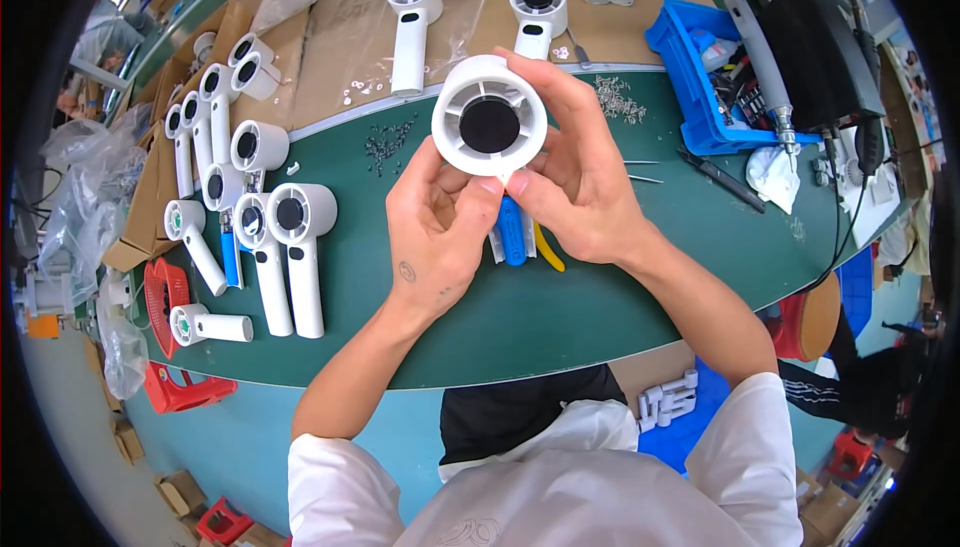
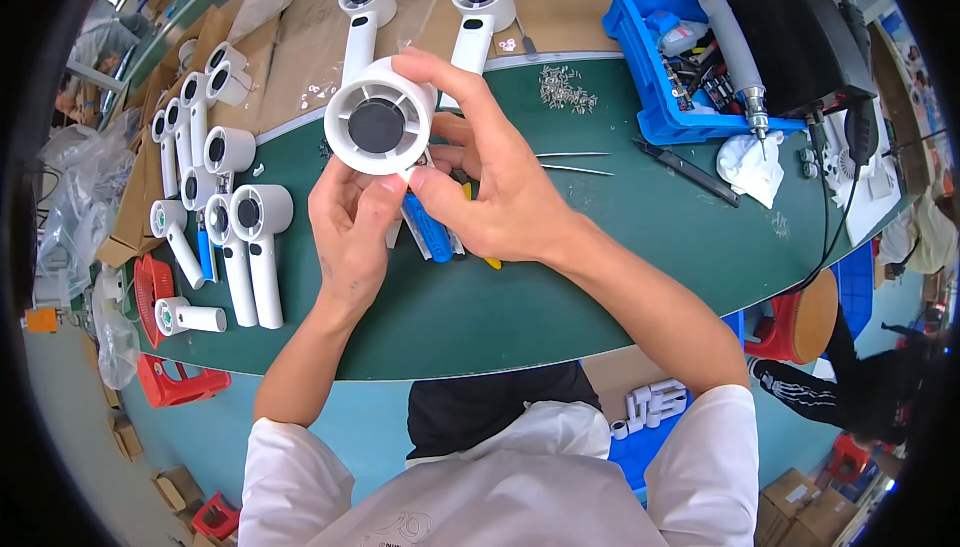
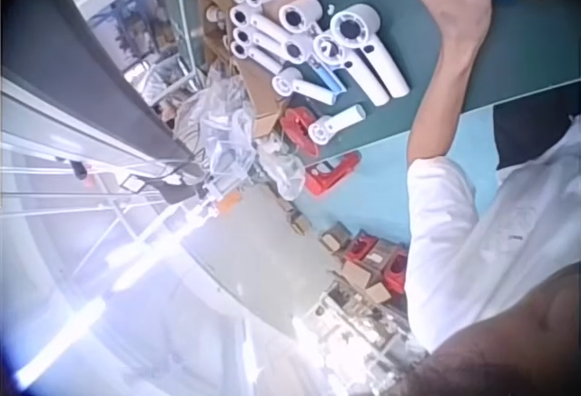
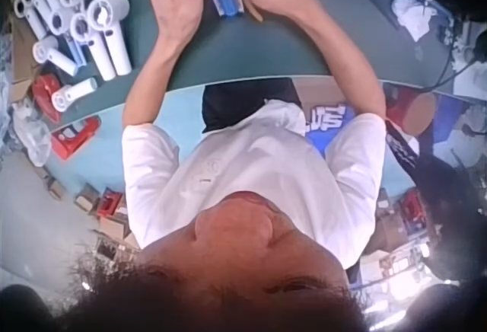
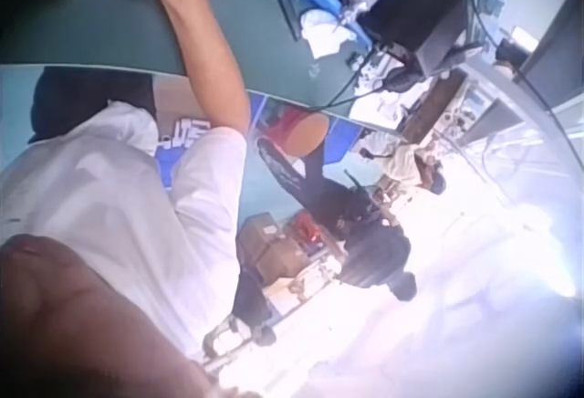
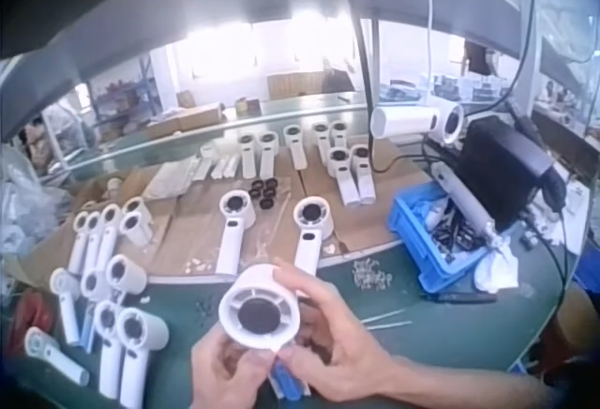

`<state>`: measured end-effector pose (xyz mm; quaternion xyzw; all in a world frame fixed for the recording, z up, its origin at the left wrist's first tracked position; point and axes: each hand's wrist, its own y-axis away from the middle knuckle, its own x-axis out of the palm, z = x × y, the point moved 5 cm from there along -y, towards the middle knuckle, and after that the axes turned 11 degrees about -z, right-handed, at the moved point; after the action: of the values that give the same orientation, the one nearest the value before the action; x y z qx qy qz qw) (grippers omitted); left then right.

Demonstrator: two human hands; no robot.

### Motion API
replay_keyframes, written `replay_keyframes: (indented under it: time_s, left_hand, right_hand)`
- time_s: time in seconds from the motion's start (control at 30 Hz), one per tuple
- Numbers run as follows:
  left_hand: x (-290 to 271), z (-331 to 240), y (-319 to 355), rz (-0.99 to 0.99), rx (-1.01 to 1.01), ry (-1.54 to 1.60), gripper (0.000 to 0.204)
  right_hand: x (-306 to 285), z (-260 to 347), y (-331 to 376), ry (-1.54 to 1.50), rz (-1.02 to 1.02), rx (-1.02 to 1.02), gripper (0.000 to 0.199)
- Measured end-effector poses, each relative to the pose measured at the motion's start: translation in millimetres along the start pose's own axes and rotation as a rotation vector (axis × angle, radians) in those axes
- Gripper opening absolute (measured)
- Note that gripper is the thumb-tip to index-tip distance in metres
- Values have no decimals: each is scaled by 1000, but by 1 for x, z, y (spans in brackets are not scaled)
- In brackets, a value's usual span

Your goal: The person assembles handheld electronic devices by fitting internal modules into a housing, then securing them with screws using an electric screwdriver and pins using pliers.

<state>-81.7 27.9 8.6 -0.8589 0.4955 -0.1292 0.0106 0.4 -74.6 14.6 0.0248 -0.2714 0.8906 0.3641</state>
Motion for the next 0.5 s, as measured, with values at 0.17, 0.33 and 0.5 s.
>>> replay_keyframes:
  time_s: [0.17, 0.33, 0.5]
  left_hand:
    - [-3, 5, -1, -25, -47, 43, 42]
    - [-4, 9, -2, -37, -111, 78, 41]
    - [-2, 4, -3, -26, -134, 60, 36]
  right_hand:
    - [0, -2, 0, -7, 0, -27, 69]
    - [2, -4, 2, -29, -21, -12, 67]
    - [0, -3, 1, -23, -58, 5, 66]
